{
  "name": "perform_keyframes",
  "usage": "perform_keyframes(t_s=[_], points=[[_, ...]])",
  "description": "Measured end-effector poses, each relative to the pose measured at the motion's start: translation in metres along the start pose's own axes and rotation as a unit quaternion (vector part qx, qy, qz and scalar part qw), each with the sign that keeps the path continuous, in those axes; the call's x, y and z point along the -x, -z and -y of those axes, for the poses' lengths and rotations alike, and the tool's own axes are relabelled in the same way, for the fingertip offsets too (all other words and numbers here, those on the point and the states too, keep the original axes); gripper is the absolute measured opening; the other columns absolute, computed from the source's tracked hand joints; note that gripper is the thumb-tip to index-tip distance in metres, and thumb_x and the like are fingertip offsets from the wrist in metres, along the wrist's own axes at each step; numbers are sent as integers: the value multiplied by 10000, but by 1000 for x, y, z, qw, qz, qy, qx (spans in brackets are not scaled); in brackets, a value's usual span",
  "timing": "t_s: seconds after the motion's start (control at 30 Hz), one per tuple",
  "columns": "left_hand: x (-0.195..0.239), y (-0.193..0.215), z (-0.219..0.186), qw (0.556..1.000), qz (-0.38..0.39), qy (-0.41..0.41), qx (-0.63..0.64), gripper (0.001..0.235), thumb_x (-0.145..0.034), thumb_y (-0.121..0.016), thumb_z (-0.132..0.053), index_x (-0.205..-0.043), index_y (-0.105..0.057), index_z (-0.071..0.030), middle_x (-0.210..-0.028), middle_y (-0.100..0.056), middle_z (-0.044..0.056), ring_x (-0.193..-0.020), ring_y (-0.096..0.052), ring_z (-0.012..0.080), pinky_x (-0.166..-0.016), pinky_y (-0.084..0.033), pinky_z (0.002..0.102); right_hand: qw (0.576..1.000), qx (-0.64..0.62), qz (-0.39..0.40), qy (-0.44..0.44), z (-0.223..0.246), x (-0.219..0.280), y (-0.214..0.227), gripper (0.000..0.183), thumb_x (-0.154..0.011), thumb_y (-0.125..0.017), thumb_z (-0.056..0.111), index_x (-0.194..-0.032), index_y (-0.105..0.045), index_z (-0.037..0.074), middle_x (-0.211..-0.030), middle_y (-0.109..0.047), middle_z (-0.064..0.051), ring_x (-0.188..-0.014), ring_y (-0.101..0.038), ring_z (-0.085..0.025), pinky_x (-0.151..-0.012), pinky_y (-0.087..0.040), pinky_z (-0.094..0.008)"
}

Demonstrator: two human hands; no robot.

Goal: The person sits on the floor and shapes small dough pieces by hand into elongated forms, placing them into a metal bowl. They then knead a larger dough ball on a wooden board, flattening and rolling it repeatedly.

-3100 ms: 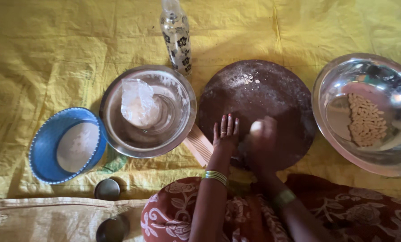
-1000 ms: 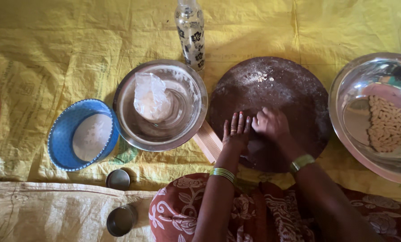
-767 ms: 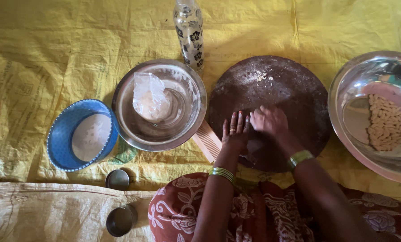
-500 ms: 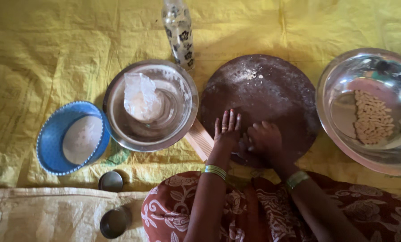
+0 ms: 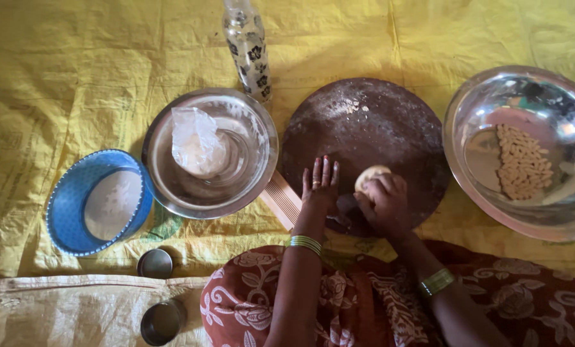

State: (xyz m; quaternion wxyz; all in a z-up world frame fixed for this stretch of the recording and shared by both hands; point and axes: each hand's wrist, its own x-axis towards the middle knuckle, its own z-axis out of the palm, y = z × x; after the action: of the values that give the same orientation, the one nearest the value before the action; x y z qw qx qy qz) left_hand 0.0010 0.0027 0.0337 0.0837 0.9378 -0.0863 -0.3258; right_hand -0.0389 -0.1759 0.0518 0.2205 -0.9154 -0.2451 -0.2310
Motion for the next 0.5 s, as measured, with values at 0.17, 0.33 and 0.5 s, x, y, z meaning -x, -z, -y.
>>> perform_keyframes(t_s=[0.17,0.33,0.5], points=[[-10,-9,0,998,-56,-6,-8,1577,-591,-950,-583,-1638,146,-145,-1717,206,139,-1574,194,342,-1235,55,601,997,-54,34,-48,-18,1,-13,327,-978,-624,350,-1134,-725,82,-1198,-701,-107,-1186,-631,-306,-1221,-101,-577],[-13,-15,2,1000,-31,-3,-6,1597,-573,-955,-592,-1640,146,-147,-1720,214,147,-1582,193,334,-1249,54,590,924,-66,90,-366,-33,6,-16,436,-871,-824,440,-1020,-711,46,-1081,-716,-154,-1011,-671,-284,-973,-535,-421],[-14,-16,4,1000,-28,-7,-1,1590,-577,-956,-583,-1639,149,-159,-1717,223,139,-1581,202,334,-1248,60,591,964,-65,-46,-255,-20,6,-27,507,-907,-708,194,-1305,-512,-52,-1294,-543,-276,-1144,-582,-424,-1006,-494,-496]])
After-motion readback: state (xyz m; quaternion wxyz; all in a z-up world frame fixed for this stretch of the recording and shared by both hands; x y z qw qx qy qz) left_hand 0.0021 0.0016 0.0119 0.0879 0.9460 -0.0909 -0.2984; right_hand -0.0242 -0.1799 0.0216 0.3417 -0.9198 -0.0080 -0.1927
